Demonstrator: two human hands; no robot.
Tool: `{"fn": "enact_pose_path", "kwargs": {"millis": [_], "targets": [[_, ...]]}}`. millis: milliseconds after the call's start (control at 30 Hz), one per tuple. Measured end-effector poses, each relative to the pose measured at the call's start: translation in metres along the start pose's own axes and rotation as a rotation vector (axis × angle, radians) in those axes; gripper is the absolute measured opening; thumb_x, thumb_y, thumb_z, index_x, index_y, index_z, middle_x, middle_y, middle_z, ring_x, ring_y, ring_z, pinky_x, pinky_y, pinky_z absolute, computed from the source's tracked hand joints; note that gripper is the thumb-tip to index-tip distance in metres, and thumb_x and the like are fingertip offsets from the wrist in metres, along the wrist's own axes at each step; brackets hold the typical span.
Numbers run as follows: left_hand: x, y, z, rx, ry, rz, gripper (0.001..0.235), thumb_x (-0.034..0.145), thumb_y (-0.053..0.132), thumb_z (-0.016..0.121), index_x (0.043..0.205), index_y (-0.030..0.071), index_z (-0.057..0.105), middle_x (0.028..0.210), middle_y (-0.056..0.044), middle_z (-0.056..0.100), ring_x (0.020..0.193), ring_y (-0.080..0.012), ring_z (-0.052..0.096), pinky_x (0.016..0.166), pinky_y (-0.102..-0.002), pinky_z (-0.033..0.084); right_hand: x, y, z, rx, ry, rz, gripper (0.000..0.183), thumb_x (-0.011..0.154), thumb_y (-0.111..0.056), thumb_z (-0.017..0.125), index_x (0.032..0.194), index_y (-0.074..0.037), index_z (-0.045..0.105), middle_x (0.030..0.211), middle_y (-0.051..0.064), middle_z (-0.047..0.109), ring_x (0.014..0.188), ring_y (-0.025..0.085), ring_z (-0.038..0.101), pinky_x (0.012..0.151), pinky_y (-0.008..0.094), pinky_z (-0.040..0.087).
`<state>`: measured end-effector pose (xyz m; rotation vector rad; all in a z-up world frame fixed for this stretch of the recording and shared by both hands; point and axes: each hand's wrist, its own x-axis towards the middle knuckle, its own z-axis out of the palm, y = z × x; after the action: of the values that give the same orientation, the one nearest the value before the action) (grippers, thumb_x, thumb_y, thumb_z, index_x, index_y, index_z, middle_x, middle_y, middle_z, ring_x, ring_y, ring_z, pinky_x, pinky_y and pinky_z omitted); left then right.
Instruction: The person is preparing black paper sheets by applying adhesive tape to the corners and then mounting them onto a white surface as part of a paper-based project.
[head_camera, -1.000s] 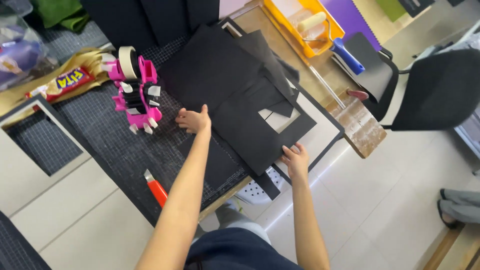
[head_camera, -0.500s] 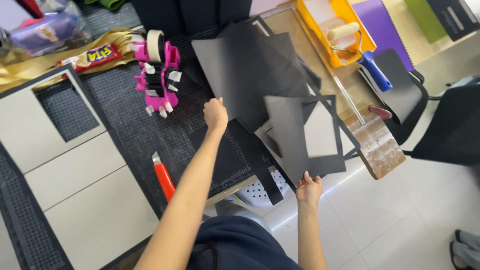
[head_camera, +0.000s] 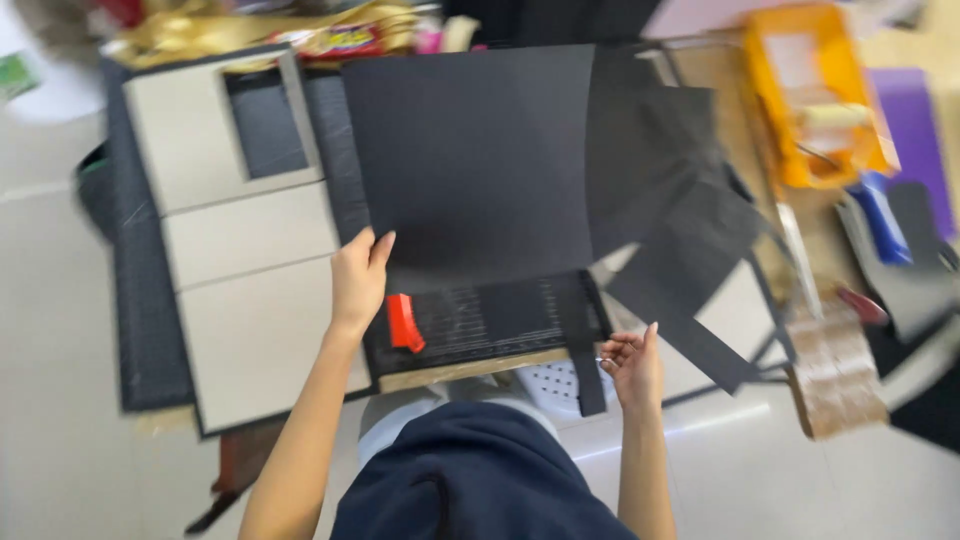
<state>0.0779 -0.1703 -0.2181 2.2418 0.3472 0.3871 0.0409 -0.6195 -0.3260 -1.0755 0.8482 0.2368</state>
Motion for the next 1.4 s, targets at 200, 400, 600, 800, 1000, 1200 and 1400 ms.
{"fn": "enact_pose_path", "kwargs": {"millis": [200, 400, 600, 800, 1000, 1200, 1400], "targets": [[-0.066, -0.083, -0.064, -0.057, -0.084, -0.365, 0.04, 0.103, 0.029, 0.063, 0.069, 0.008, 0.057, 0.052, -0.007, 0.056, 0.049, -0.0141, 0.049, 0.046, -0.028, 0.039, -0.088, -0.025, 0.156, -0.226, -0.472, -0.047, 0.074, 0.101, -0.068, 0.027, 0.128, -0.008, 0.062, 0.117, 0.014, 0.069, 0.101, 0.029, 0.067, 0.085, 0.05, 0.055], [-0.095, -0.122, -0.128, -0.068, -0.012, -0.442, 0.029, 0.103, 0.037, 0.064, 0.094, 0.011, 0.073, 0.075, -0.014, 0.071, 0.069, -0.0174, 0.066, 0.059, -0.032, 0.048, -0.104, 0.02, 0.262, -0.578, -0.677, -0.168, 0.073, 0.085, 0.008, 0.067, 0.151, -0.003, 0.036, 0.103, 0.023, 0.069, 0.09, 0.03, 0.072, 0.077, 0.04, 0.061], [-0.106, -0.203, -0.169, 0.49, 0.04, -0.301, 0.05, 0.108, 0.028, 0.047, 0.153, 0.007, 0.041, 0.165, -0.02, 0.021, 0.148, -0.0425, 0.023, 0.11, -0.068, 0.028, -0.095, 0.098, 0.294, -0.673, -0.564, -0.217, 0.069, 0.089, 0.005, 0.067, 0.15, -0.01, 0.037, 0.105, 0.021, 0.07, 0.09, 0.031, 0.072, 0.073, 0.043, 0.064], [-0.146, -0.218, -0.168, 0.673, -0.104, -0.151, 0.067, 0.105, 0.048, 0.039, 0.158, 0.008, 0.03, 0.167, -0.022, 0.018, 0.152, -0.0393, 0.021, 0.11, -0.072, 0.025, -0.095, 0.145, 0.28, -0.658, -0.395, -0.17, 0.064, 0.09, 0.005, 0.066, 0.146, -0.009, 0.04, 0.106, 0.02, 0.069, 0.086, 0.034, 0.071, 0.065, 0.048, 0.064], [-0.199, -0.213, -0.181, 0.621, -0.256, -0.195, 0.076, 0.101, 0.055, 0.037, 0.159, 0.007, 0.024, 0.167, -0.025, 0.011, 0.153, -0.0384, 0.018, 0.11, -0.073, 0.02, -0.15, 0.149, 0.279, -0.76, -0.282, -0.278, 0.039, 0.094, 0.004, 0.062, 0.131, -0.008, 0.058, 0.101, 0.017, 0.071, 0.085, 0.028, 0.072, 0.071, 0.043, 0.064], [-0.234, -0.22, -0.183, 0.589, -0.355, -0.201, 0.081, 0.098, 0.059, 0.038, 0.16, 0.011, 0.019, 0.167, -0.025, 0.008, 0.153, -0.0383, 0.014, 0.107, -0.077, 0.012, -0.168, 0.164, 0.271, -0.794, -0.212, -0.311, 0.037, 0.096, 0.006, 0.059, 0.132, -0.005, 0.059, 0.1, 0.018, 0.069, 0.083, 0.025, 0.069, 0.072, 0.041, 0.063], [-0.223, -0.21, -0.195, 0.372, -0.406, -0.295, 0.079, 0.099, 0.055, 0.042, 0.16, 0.012, 0.015, 0.166, -0.025, 0.002, 0.152, -0.0428, 0.005, 0.101, -0.083, 0.005, -0.18, 0.165, 0.289, -0.8, -0.183, -0.311, 0.04, 0.096, 0.006, 0.059, 0.134, -0.003, 0.057, 0.101, 0.019, 0.069, 0.084, 0.023, 0.069, 0.072, 0.04, 0.063]]}}
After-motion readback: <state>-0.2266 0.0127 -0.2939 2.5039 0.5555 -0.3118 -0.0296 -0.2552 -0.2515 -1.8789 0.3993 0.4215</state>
